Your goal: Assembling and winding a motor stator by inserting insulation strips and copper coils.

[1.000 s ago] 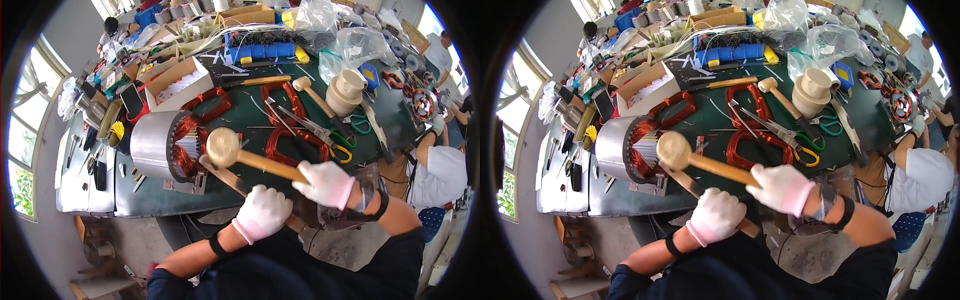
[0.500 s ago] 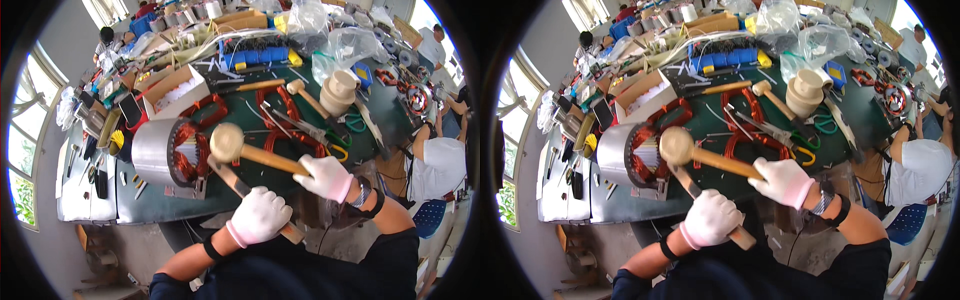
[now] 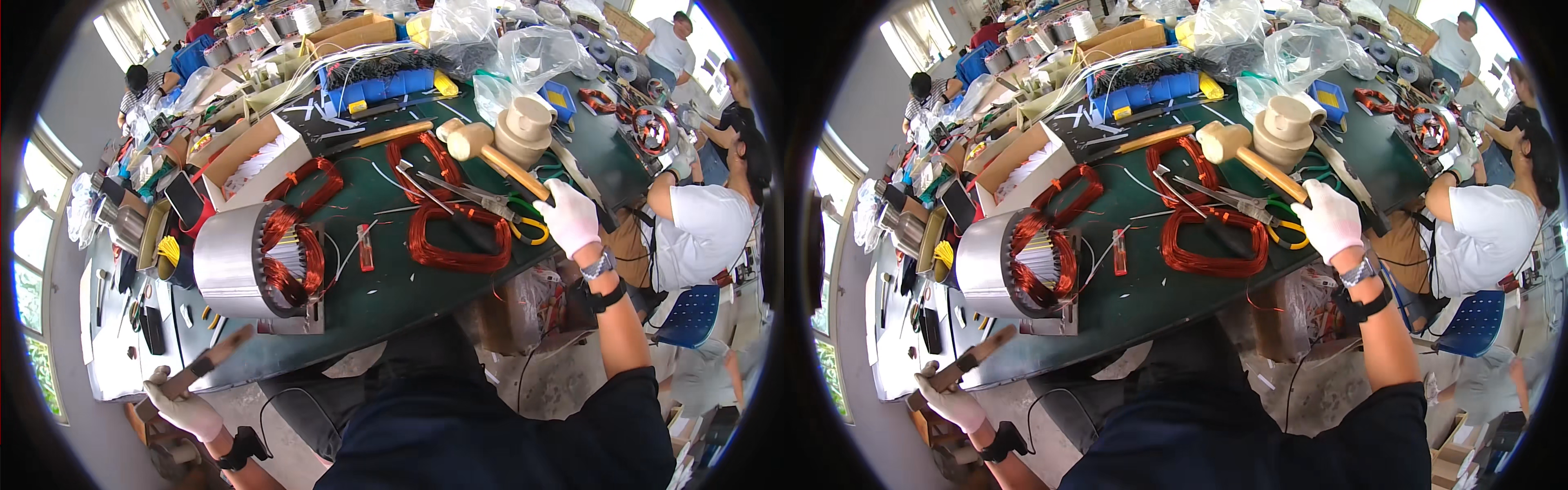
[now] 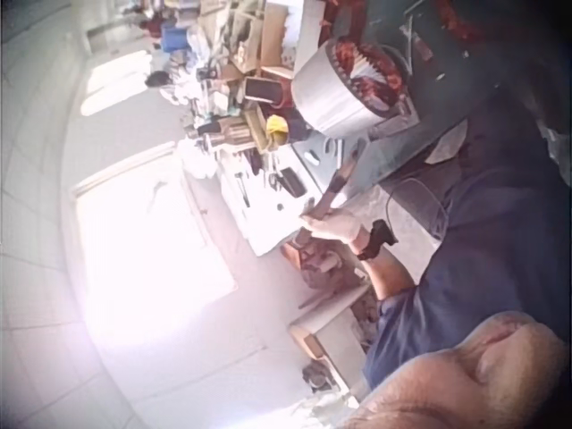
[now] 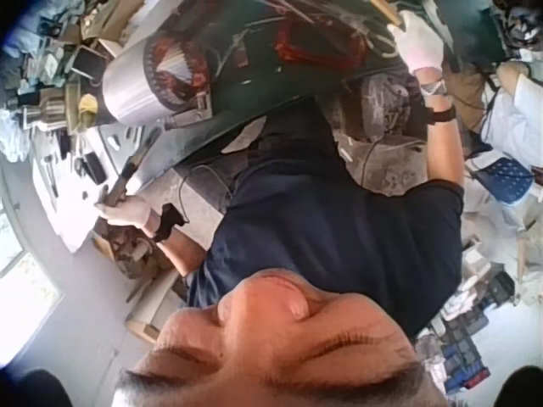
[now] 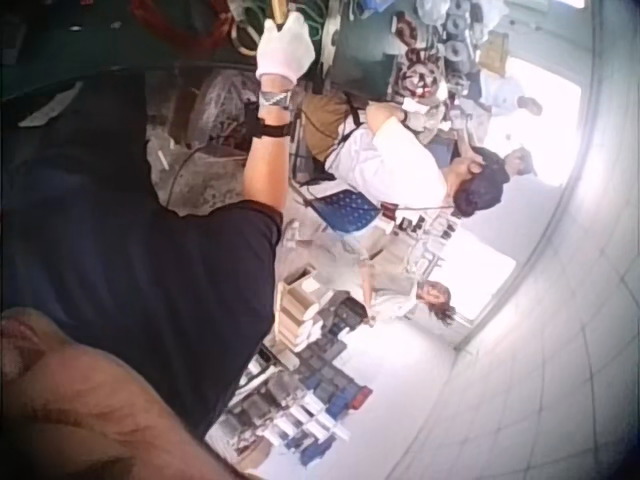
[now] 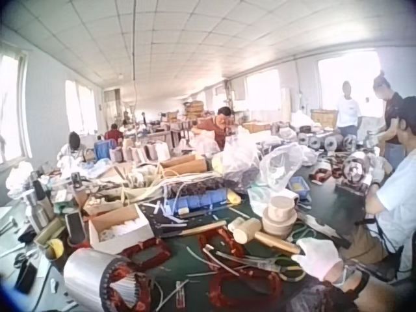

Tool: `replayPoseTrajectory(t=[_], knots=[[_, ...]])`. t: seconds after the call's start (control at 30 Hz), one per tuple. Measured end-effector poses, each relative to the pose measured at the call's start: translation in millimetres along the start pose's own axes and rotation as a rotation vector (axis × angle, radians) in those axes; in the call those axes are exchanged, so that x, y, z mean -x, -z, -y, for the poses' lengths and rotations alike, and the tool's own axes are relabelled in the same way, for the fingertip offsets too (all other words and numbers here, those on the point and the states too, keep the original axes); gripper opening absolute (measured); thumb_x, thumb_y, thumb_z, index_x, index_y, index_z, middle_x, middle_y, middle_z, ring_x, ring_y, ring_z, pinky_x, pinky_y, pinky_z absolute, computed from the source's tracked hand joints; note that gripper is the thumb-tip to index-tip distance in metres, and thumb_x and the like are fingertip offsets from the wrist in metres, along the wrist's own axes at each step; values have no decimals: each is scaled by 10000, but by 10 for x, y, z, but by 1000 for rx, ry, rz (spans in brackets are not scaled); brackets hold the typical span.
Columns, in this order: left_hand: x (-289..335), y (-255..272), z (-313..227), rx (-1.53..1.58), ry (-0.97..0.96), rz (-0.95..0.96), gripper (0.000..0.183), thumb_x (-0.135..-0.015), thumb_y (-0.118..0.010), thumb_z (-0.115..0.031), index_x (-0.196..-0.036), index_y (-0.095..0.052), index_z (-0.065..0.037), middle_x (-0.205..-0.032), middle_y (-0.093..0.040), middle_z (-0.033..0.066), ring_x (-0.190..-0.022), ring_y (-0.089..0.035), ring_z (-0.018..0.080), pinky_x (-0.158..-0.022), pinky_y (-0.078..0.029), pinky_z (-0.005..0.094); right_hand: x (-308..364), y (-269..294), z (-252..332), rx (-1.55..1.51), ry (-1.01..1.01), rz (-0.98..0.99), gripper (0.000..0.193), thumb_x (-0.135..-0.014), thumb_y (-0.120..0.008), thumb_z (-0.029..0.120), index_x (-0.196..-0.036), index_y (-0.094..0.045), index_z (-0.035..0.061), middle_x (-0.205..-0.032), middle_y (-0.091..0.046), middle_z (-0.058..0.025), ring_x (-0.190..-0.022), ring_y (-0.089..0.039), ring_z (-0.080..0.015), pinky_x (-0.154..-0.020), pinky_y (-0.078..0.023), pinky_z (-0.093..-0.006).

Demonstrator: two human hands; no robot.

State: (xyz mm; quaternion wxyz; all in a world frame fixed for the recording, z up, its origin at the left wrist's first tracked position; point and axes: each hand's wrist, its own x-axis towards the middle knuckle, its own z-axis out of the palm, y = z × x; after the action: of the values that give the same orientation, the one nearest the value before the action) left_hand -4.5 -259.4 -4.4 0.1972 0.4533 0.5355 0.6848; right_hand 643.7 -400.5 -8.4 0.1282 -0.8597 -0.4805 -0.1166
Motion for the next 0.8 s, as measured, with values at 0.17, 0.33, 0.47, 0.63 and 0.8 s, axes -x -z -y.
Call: replayPoseTrajectory(t=[0.17, 0.33, 0.47, 0.63, 0.8], knots=[[-230, 254, 911, -26, 673, 226, 515, -1068, -577, -440, -1303, -635, 14, -1137, -704, 143, -974, -708, 224, -757, -535, 312, -115, -274, -4, 106, 128, -196, 362, -835, -786, 188, -1167, -677, 96, -1023, -664, -109, -965, -665, -334, -821, -556, -453], [195, -411, 147, -401, -39, 771, 320, -905, -658, -64, -1212, -687, 26, -1071, -722, 144, -974, -717, 262, -872, -561, 338, -179, -379, 145, 132, 80, -186, 366, -827, -786, 170, -1169, -680, 95, -1014, -656, -104, -982, -642, -321, -847, -539, -459], [443, -974, 0, -575, -700, 1188, 504, -805, -806, -237, -1250, -680, -36, -1198, -679, 187, -1158, -625, 386, -1042, -471, 465, -163, -473, 134, 126, 32, -158, 383, -837, -779, 188, -1198, -681, 103, -1033, -661, -102, -1018, -649, -326, -856, -541, -468], [649, -1204, 396, -584, -886, 1134, 560, -839, -756, -392, -1265, -655, -43, -1089, -688, 146, -1046, -620, 369, -1037, -405, 539, -45, -53, 797, 116, 128, -228, 359, -844, -761, 203, -1175, -676, 92, -1055, -664, -110, -1009, -632, -335, -901, -511, -459], [1083, -1235, 258, -652, -743, 1076, 518, -814, -810, -313, -1226, -664, -36, -1102, -696, 135, -1061, -625, 347, -1016, -415, 499, 212, -37, 1563, -453, 336, -255, 271, -868, -723, 160, -1114, -674, 60, -1024, -667, -129, -962, -641, -340, -857, -523, -460]])
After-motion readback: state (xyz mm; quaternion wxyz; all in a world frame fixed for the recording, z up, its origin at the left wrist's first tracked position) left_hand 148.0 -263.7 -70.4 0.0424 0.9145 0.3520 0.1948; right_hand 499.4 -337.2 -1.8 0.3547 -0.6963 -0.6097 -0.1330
